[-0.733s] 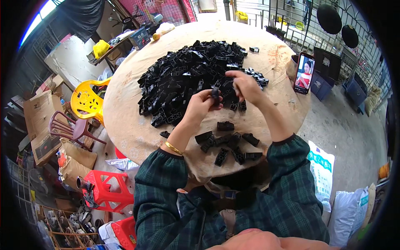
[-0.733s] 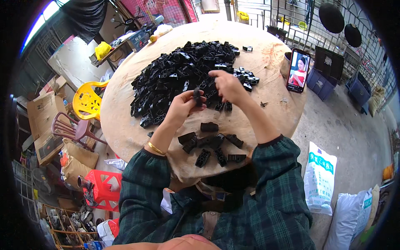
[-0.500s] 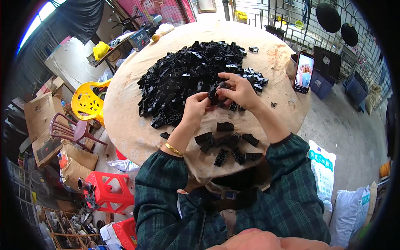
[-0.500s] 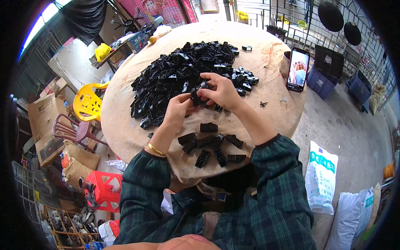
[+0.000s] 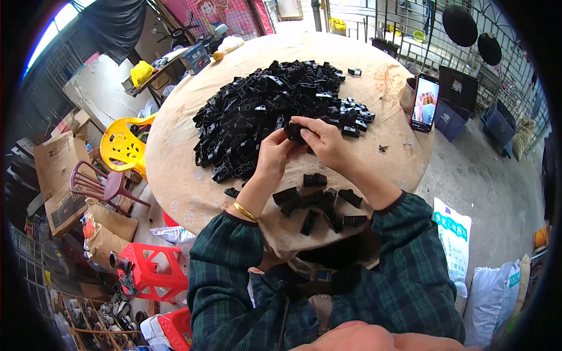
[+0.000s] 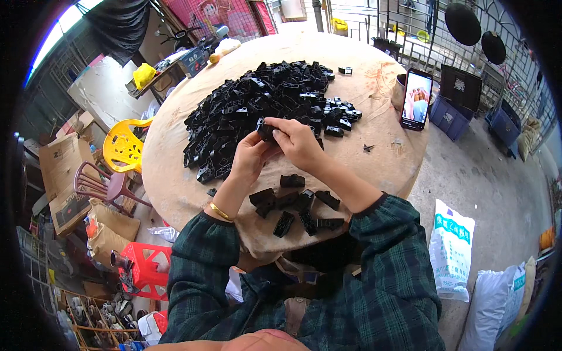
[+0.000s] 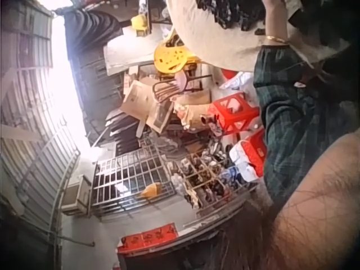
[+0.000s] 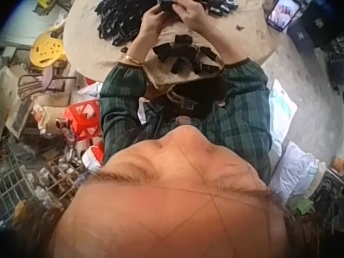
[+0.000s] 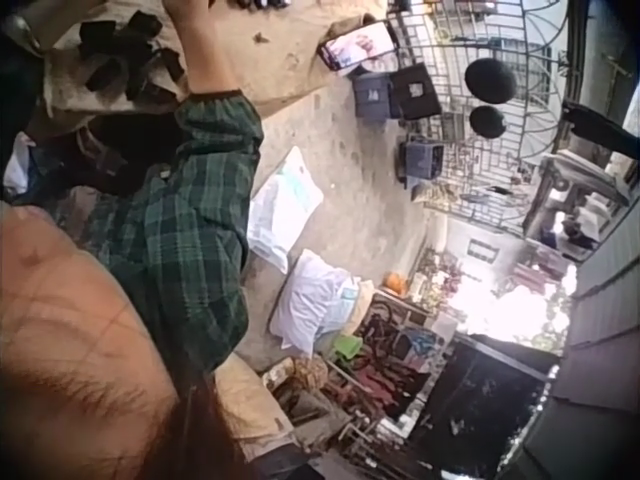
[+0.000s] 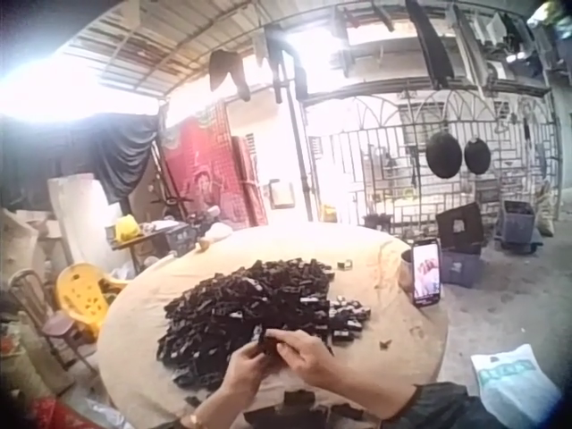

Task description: Sort and inspect small black plastic components on a table.

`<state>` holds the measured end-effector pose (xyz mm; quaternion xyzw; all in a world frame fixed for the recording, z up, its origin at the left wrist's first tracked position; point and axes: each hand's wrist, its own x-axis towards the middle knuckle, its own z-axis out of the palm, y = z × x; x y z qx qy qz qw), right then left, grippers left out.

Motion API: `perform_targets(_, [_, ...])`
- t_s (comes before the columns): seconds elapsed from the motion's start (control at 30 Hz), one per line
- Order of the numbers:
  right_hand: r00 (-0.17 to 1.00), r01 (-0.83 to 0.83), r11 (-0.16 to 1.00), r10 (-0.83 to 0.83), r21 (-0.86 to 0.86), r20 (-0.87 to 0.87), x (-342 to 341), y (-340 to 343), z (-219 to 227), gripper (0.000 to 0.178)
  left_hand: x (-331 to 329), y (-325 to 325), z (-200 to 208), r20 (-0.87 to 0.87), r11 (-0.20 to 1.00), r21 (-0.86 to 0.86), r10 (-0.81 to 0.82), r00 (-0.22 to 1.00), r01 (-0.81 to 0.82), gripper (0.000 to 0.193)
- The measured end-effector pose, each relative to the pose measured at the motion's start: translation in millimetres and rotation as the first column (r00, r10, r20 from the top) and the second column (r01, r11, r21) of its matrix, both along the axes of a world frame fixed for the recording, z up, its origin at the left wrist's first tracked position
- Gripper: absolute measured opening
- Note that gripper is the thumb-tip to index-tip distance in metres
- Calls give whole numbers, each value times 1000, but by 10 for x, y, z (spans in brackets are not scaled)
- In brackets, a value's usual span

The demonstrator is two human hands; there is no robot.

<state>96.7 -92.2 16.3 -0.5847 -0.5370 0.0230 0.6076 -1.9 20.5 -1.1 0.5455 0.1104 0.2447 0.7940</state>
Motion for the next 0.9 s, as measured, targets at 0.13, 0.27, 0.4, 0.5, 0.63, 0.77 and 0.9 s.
perform_targets(0.13, [987,-32,996,44,79,-152,-2,2,9,26,-9,-15,24,-1,999,-2,52,999,-52,20])
perform_targets(0.27, [996,-2,998,8,67,-87,9,-11,18,27,-3,-17,10,10,999,24,34,999,-34,18])
perform_targets(0.4, [997,75,994,-76,77,15,-26,-31,34,31,-1,-31,28,-24,996,64,60,998,-59,19])
perform_targets(0.5, [978,155,987,-159,34,138,-64,-72,78,35,-33,-86,91,129,985,-157,-50,990,70,22])
perform_targets(0.63, [953,142,979,-175,145,249,-100,-71,85,42,-78,-94,132,68,992,-118,-25,997,33,24])
perform_targets(0.77, [956,153,983,-173,101,238,-106,-35,25,44,-77,-135,188,97,997,-31,73,993,-70,27])
perform_targets(0.9, [994,49,983,-66,176,90,106,-26,78,37,-85,-95,245,49,838,510,195,980,-192,31])
